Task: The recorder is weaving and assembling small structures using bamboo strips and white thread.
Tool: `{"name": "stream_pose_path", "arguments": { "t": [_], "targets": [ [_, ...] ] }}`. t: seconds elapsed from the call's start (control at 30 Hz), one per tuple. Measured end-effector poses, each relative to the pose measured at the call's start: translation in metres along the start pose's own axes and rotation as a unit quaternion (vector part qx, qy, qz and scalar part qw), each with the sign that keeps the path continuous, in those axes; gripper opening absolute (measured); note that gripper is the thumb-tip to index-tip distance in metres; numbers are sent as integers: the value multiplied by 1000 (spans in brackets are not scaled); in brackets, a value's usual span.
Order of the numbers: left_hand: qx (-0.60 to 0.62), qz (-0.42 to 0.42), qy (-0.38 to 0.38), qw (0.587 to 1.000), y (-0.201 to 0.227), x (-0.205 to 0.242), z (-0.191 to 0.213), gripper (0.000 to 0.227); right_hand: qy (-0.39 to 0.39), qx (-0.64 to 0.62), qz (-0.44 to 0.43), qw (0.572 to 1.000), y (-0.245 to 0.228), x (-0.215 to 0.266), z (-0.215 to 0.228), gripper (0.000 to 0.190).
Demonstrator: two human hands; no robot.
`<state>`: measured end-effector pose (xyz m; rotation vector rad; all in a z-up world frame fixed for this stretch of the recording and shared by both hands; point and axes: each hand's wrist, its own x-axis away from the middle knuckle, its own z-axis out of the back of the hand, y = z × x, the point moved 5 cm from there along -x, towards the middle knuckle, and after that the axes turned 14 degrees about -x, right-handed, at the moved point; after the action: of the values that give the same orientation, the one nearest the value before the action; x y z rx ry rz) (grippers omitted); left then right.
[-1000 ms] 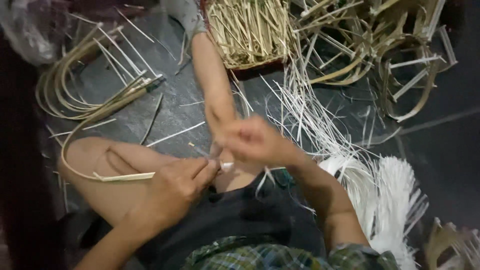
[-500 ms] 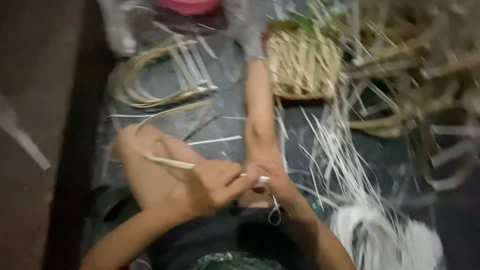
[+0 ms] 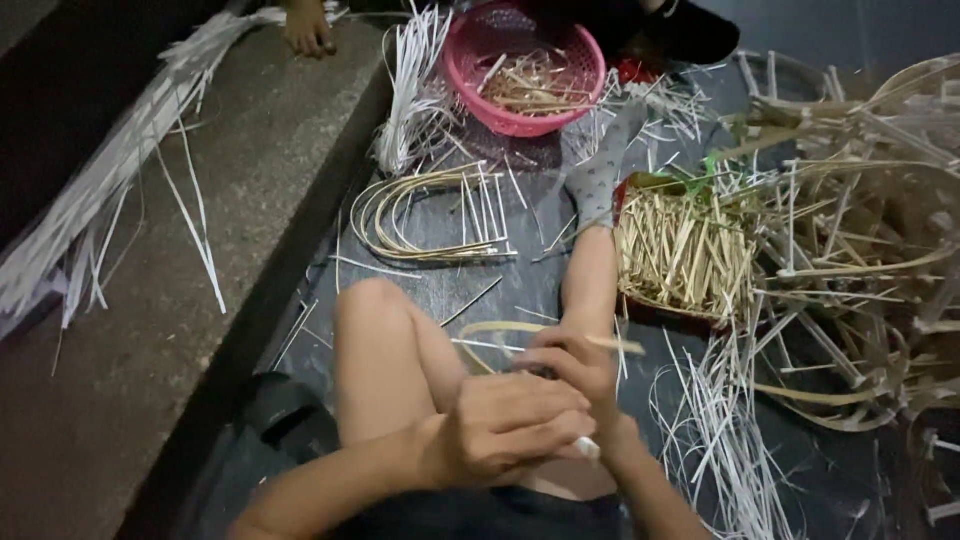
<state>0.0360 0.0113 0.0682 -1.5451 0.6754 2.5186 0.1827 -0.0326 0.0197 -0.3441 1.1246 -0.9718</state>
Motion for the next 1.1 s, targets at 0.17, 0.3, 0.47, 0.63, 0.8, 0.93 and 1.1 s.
{"name": "stream_pose_path", "arguments": {
  "t": [0.17,0.3,0.47,0.63,0.8,0.93,1.1],
  "targets": [
    [16,52,-49,997,-13,14,20,19,-24,101,-62,993,-7,2,49,27],
    [-27,28,-92,995,-14,9,26,24,-150,243,-191,939,-35,4,80,35],
    [-57,-41,-137,988,-6,2,18,35,-177,349,-220,893,-86,9,105,30],
    [-122,-80,-223,964,-7,18,-6,25,-226,385,-151,882,-90,80,116,27],
    [-33,-97,-200,975,-3,23,1,25,-253,169,-353,885,-51,74,139,22],
    [-42,-17,-141,989,-23,24,27,15,12,-63,-463,884,29,127,186,24],
    [-115,184,-15,976,-100,64,88,11,299,79,-542,781,10,240,272,28]
  ]
}}
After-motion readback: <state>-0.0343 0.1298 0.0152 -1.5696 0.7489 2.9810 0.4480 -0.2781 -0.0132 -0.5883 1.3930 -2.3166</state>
